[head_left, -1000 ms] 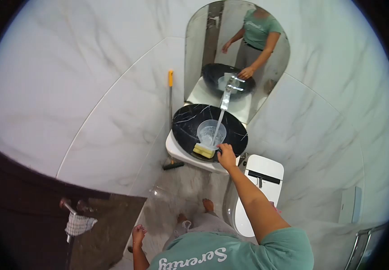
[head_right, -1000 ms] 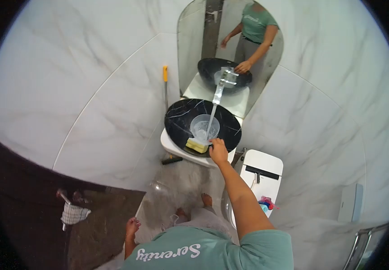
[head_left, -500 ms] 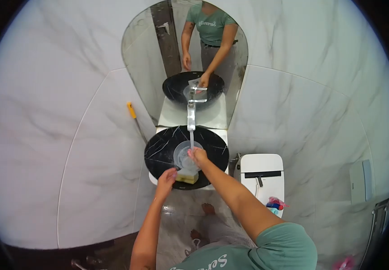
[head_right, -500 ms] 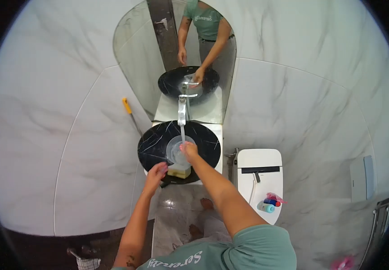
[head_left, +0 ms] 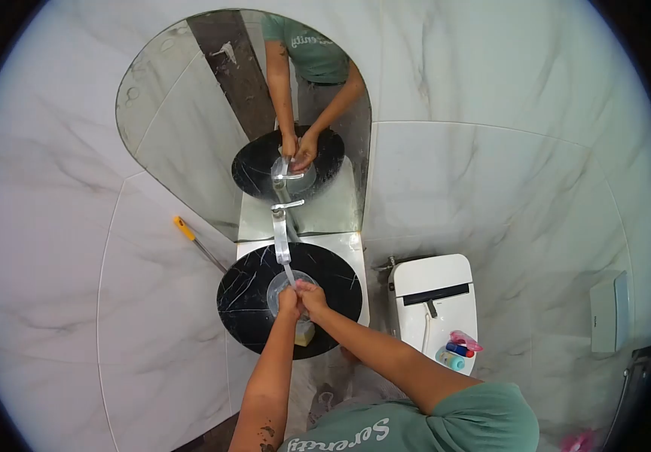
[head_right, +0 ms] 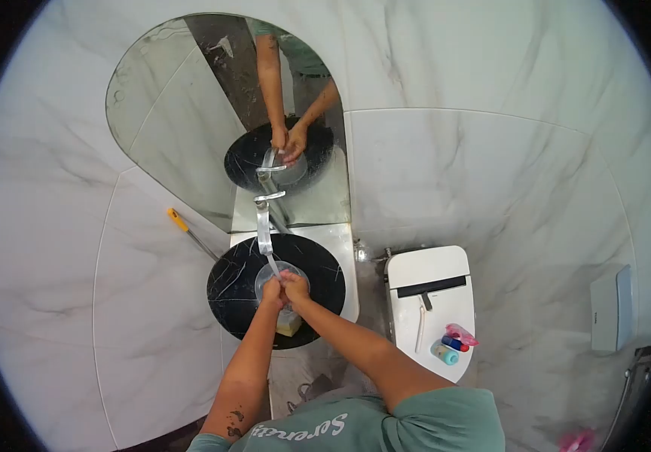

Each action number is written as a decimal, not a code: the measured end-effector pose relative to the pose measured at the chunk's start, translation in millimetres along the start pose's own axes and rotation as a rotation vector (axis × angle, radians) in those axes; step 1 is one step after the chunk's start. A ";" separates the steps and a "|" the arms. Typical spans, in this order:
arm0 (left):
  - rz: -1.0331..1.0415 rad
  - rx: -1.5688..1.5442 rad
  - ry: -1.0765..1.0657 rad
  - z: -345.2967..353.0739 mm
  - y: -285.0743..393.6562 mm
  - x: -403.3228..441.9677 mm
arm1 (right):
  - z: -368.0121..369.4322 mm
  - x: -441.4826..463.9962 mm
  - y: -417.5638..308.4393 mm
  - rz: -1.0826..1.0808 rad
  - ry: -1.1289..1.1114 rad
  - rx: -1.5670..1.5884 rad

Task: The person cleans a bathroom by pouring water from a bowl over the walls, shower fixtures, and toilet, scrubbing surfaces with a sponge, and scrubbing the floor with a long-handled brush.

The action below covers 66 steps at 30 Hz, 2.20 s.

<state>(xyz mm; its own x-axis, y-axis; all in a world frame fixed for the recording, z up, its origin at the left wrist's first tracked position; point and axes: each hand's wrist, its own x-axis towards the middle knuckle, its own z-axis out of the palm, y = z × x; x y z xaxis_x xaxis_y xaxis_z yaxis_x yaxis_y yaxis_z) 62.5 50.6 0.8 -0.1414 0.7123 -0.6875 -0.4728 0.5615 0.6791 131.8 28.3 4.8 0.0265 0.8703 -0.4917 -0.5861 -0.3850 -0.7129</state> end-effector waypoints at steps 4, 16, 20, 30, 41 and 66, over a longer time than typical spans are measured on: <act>-0.008 0.086 0.033 9.2 14.4 -18.1 | 7.3 -2.2 -12.1 0.111 0.017 0.029; -0.155 -0.356 -0.139 -22.3 4.4 30.5 | 18.0 9.5 -26.8 0.022 -0.100 0.003; -0.212 -0.293 -0.103 -1.4 8.3 13.3 | 7.1 25.7 -5.9 0.017 -0.164 -0.037; -0.273 -0.324 -0.041 -0.1 9.9 -3.0 | 13.4 -2.3 -29.3 -0.056 -0.166 -0.233; -0.171 -0.357 -0.110 -30.8 -10.4 23.0 | -3.8 4.2 -13.0 -0.057 -0.203 -0.287; -0.008 -0.093 -0.056 -11.3 8.5 -39.5 | -3.8 -10.2 -24.0 -0.062 -0.108 -0.383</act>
<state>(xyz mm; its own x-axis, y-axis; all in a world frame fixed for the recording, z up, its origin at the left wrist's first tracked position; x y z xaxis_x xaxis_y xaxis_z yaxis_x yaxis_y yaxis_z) 54.3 22.5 30.8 -0.0896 0.7319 -0.6755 -0.5524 0.5278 0.6452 148.7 27.5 25.0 -0.0453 0.9150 -0.4009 -0.2411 -0.3995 -0.8845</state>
